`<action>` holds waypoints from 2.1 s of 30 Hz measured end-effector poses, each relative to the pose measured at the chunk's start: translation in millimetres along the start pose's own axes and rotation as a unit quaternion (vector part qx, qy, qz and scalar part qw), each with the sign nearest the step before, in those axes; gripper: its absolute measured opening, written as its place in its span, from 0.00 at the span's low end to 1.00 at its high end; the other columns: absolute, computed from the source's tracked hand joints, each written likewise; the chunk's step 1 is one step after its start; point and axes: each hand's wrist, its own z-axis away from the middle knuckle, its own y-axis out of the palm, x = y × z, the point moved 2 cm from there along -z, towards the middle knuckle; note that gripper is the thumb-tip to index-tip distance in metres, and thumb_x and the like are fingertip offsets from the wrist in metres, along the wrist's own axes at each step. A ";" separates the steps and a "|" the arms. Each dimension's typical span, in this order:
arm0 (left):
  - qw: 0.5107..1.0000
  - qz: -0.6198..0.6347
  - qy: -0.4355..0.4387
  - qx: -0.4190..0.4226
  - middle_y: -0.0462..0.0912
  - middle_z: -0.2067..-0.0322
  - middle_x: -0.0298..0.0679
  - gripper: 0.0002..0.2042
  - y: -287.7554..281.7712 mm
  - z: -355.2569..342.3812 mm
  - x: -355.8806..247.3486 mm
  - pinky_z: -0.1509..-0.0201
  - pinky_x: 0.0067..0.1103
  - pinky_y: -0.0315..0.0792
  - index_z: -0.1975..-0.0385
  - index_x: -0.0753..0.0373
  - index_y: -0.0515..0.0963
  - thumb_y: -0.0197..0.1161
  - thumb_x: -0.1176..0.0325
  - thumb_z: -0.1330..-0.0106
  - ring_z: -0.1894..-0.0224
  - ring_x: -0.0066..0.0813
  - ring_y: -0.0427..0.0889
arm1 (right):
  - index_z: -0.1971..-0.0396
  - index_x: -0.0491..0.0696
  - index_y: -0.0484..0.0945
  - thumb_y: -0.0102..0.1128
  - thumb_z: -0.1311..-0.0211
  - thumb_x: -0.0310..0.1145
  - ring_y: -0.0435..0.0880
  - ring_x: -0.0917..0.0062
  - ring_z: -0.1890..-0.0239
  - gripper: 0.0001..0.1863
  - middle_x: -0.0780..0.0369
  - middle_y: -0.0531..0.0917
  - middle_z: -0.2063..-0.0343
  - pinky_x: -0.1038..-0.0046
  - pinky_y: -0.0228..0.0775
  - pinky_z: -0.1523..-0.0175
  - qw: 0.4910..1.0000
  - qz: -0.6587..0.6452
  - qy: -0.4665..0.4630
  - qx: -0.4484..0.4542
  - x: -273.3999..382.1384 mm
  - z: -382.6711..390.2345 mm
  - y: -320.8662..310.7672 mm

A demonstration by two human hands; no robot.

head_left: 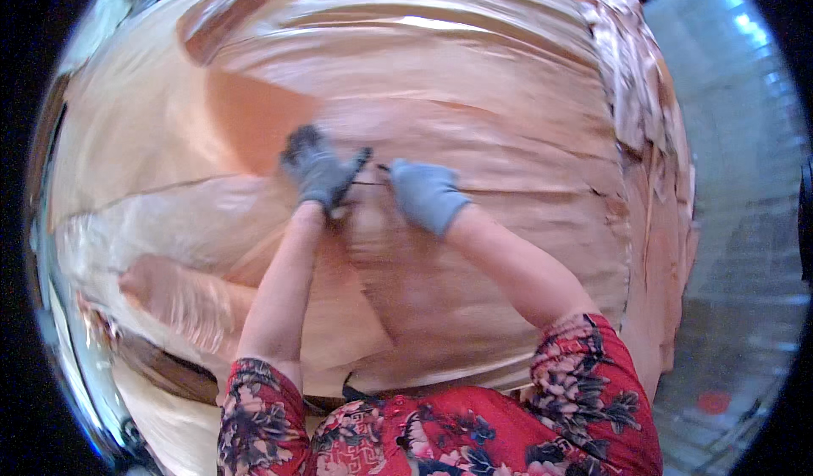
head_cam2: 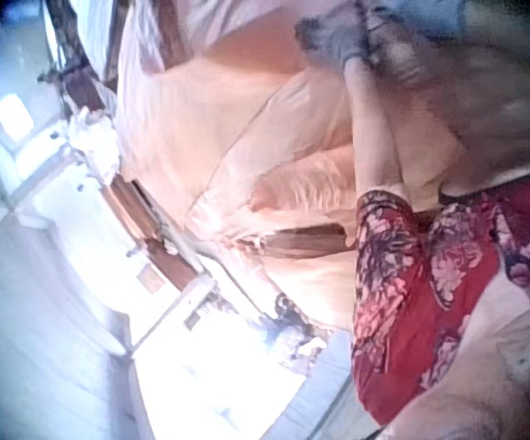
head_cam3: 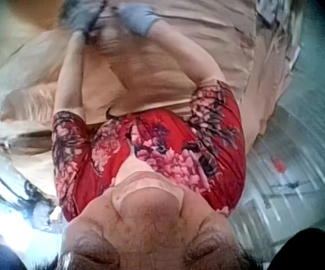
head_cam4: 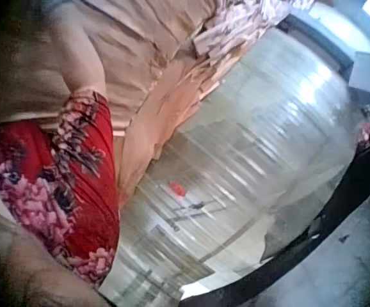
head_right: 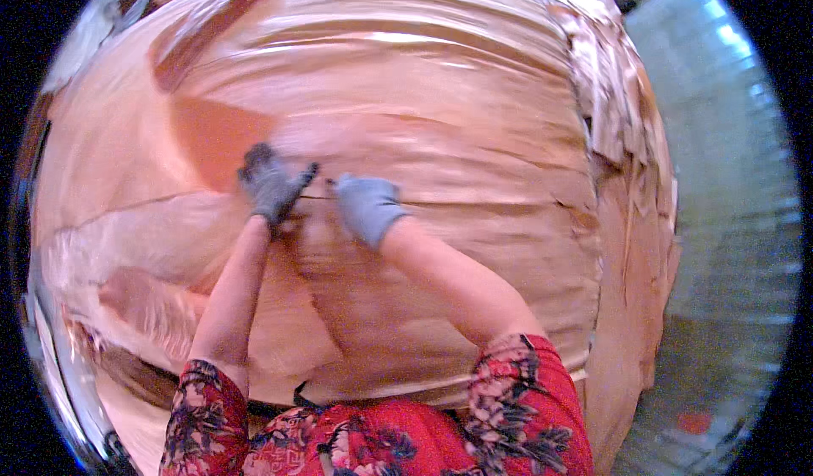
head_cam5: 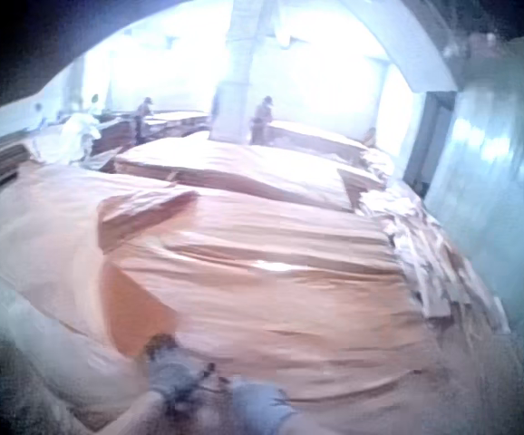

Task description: The person applies thin, translucent sheets of material onto a large curved wooden surface. They smooth the sheets by hand, use a utility knife to trim excess material, and secure the edges with strips of white tape.

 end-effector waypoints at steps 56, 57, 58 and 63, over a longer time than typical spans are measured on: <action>0.992 -0.122 -0.027 0.004 0.50 0.38 0.53 0.57 -30.7 15.4 -24.4 0.33 0.41 0.36 0.39 0.70 0.48 0.59 0.32 0.63 0.34 0.47 0.44 | 0.63 0.49 0.72 0.52 0.46 0.31 0.79 0.56 0.73 0.10 0.54 0.79 0.76 0.60 0.70 0.71 0.998 0.053 0.021 0.009 -310.4 152.7 -35.8; 0.994 -0.106 -0.023 -0.013 0.51 0.39 0.54 0.57 -35.8 20.7 -26.1 0.34 0.41 0.37 0.39 0.70 0.49 0.60 0.32 0.64 0.35 0.48 0.46 | 0.64 0.50 0.72 0.52 0.45 0.33 0.79 0.57 0.73 0.09 0.54 0.79 0.76 0.60 0.70 0.71 0.999 0.032 -0.005 -0.030 -301.4 145.2 -39.1; 0.996 -0.080 -0.015 -0.026 0.50 0.38 0.54 0.58 -30.7 21.5 -26.3 0.33 0.41 0.36 0.39 0.71 0.48 0.60 0.32 0.64 0.34 0.48 0.45 | 0.65 0.50 0.72 0.52 0.45 0.34 0.79 0.58 0.74 0.08 0.55 0.79 0.76 0.60 0.70 0.72 0.998 0.017 -0.025 -0.063 -292.6 139.4 -44.4; 0.995 -0.060 -0.008 -0.077 0.45 0.37 0.56 0.61 -22.4 22.5 -20.0 0.33 0.42 0.32 0.38 0.73 0.42 0.59 0.30 0.64 0.33 0.51 0.40 | 0.69 0.50 0.73 0.52 0.43 0.35 0.79 0.60 0.74 0.06 0.56 0.78 0.76 0.62 0.70 0.73 0.965 -0.035 -0.232 -0.117 -170.3 32.8 -62.4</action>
